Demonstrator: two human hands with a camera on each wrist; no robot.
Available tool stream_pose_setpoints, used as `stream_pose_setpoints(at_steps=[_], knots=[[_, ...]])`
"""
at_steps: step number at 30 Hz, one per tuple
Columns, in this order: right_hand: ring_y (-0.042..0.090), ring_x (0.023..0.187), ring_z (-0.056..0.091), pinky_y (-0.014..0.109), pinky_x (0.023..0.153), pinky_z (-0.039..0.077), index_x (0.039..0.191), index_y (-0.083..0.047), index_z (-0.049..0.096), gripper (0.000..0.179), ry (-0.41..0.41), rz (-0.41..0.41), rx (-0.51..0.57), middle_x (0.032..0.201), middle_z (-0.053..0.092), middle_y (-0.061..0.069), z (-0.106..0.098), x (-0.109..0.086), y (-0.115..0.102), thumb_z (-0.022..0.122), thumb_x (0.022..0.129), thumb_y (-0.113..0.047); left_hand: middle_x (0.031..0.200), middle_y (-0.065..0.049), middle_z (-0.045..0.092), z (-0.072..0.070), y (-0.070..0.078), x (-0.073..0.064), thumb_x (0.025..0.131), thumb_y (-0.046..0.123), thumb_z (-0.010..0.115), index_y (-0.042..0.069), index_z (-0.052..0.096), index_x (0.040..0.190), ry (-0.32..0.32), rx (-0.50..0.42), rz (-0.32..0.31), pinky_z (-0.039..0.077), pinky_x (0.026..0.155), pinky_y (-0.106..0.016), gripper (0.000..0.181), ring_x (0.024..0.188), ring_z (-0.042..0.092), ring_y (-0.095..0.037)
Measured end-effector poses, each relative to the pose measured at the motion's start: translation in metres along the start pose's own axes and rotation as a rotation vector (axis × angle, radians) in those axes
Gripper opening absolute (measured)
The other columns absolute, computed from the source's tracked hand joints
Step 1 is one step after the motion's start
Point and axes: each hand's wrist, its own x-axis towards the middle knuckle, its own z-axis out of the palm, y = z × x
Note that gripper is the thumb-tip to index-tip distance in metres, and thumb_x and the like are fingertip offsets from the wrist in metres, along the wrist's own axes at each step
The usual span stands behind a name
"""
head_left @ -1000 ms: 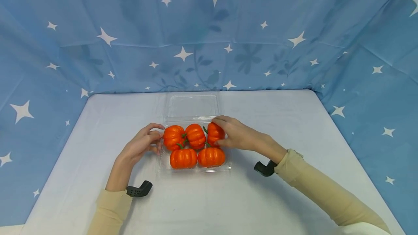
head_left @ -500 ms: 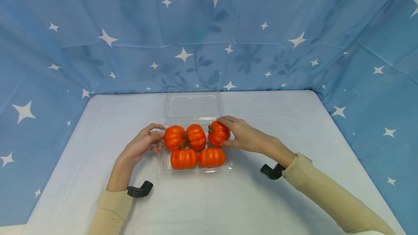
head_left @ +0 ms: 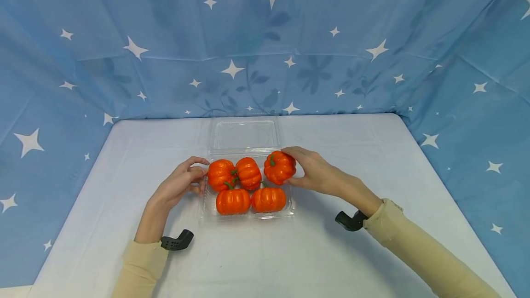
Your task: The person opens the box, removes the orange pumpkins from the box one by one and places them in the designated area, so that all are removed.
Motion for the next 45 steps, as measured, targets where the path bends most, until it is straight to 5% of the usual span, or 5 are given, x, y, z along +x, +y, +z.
stream_pose_setpoints(at_steps=[15,36,45], knots=[[0.034,0.128,0.063,0.048,0.102,0.054,0.142,0.001,0.053,0.070,0.145,-0.044,0.125,0.142,0.060,0.017,0.004,-0.005,0.017,0.087,0.082,-0.011,0.076,-0.007,0.059,-0.001,0.002,-0.001,0.105,0.007,0.043,-0.006,0.037,0.141,0.020,0.005,0.003,0.058,0.060,-0.029,0.039,0.063,0.057,-0.017],[0.036,0.130,0.061,0.047,0.103,0.052,0.141,-0.001,0.053,0.069,0.228,0.062,0.330,0.140,0.060,0.017,0.006,-0.003,0.040,0.087,0.082,-0.011,0.077,-0.007,0.058,0.001,0.000,0.001,0.105,0.006,0.042,-0.006,0.035,0.139,0.007,-0.007,-0.001,0.058,0.059,-0.029,0.037,0.062,0.058,-0.017],[0.035,0.133,0.059,0.048,0.104,0.051,0.141,-0.002,0.052,0.071,0.263,0.167,0.402,0.143,0.057,0.016,0.004,-0.001,0.053,0.088,0.081,-0.013,0.077,-0.007,0.057,0.002,0.001,-0.002,0.104,0.005,0.042,-0.008,0.035,0.140,0.014,-0.002,0.000,0.058,0.059,-0.028,0.039,0.062,0.057,-0.016]])
